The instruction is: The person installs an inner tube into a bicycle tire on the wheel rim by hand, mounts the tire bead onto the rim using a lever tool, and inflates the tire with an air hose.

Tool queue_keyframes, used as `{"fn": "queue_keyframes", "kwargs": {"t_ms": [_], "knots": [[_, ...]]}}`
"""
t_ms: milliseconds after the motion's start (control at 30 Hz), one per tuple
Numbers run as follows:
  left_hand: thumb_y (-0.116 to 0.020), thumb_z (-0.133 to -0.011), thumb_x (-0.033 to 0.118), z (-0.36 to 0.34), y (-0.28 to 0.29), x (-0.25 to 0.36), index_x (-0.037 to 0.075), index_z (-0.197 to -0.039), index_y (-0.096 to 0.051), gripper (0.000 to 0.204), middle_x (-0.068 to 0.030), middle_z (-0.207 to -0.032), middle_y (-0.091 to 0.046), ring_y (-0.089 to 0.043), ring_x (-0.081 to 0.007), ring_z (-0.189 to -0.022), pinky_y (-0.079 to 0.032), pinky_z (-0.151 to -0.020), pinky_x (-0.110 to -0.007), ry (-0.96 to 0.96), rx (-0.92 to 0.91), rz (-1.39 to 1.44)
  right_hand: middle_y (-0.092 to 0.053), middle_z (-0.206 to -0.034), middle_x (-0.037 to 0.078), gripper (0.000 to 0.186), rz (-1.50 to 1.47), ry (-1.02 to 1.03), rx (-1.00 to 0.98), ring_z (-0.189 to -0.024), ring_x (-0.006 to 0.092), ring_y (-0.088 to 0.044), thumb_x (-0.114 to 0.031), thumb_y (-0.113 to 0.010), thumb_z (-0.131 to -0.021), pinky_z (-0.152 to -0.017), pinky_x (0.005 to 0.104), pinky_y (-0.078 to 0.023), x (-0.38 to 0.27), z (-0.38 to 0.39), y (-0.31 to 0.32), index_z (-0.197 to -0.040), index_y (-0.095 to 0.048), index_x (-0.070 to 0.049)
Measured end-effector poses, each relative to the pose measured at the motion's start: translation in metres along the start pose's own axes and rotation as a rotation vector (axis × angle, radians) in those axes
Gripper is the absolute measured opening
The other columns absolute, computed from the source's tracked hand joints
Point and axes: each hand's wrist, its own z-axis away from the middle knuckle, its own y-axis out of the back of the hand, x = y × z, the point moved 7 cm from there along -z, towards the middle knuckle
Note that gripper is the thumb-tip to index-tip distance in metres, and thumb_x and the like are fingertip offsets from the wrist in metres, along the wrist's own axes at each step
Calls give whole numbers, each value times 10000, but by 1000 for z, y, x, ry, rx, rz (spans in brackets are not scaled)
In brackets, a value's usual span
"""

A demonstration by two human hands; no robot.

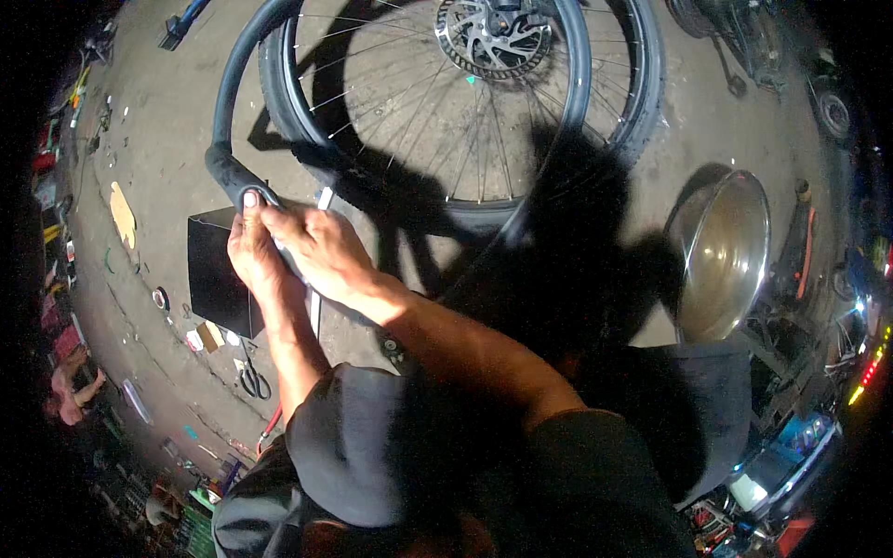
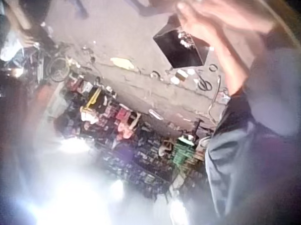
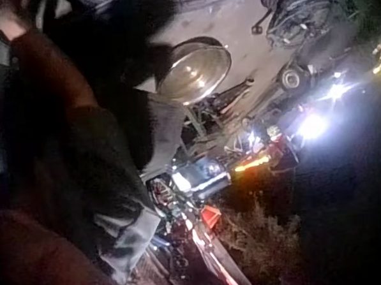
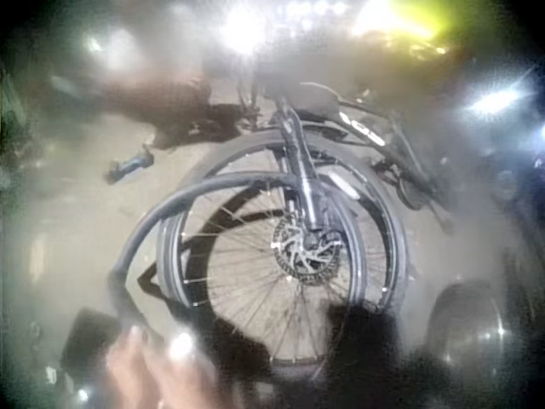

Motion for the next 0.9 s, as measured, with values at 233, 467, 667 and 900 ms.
{"fn": "queue_keyframes", "kwargs": {"t_ms": [233,467,667,900], "knots": [[-612,-894,249,-12,89,54,-49,-1064,-589,343,-96,-862,-636,-596,-183,-769,-481,-731,-294,37,144,-360,-529,-1131,124,395,1260,205,318,-1049,302,-478,-176,-605,-814,-927,413,-364,44,40,105,-1170,-533,-21],[-612,-661,-15,64,-69,30,15,-1061,-579,402,-152,-999,-607,-577,-323,-945,-467,-846,-421,-953,-646,-1080,-500,-1138,151,505,1461,166,96,-1056,329,-467,-119,-632,-711,-901,436,-383,76,49,130,-1192,-502,-33],[-598,-727,146,74,-116,-93,9,-1041,-622,344,-134,-1070,-626,-565,-275,-1064,-409,-941,-445,-892,-1182,-1566,-625,-1056,221,513,1162,-324,-212,-1014,332,-598,-291,-738,-738,-846,414,-455,65,29,134,-1105,-570,26],[-681,-701,191,65,-160,-106,84,-697,-708,110,-99,-666,-669,-675,-255,-693,-521,-562,-389,-466,-1713,-1631,-646,-862,174,268,1074,-58,-426,-798,271,-606,-186,-646,-817,-735,371,-472,101,22,150,-1007,-619,1]]}}
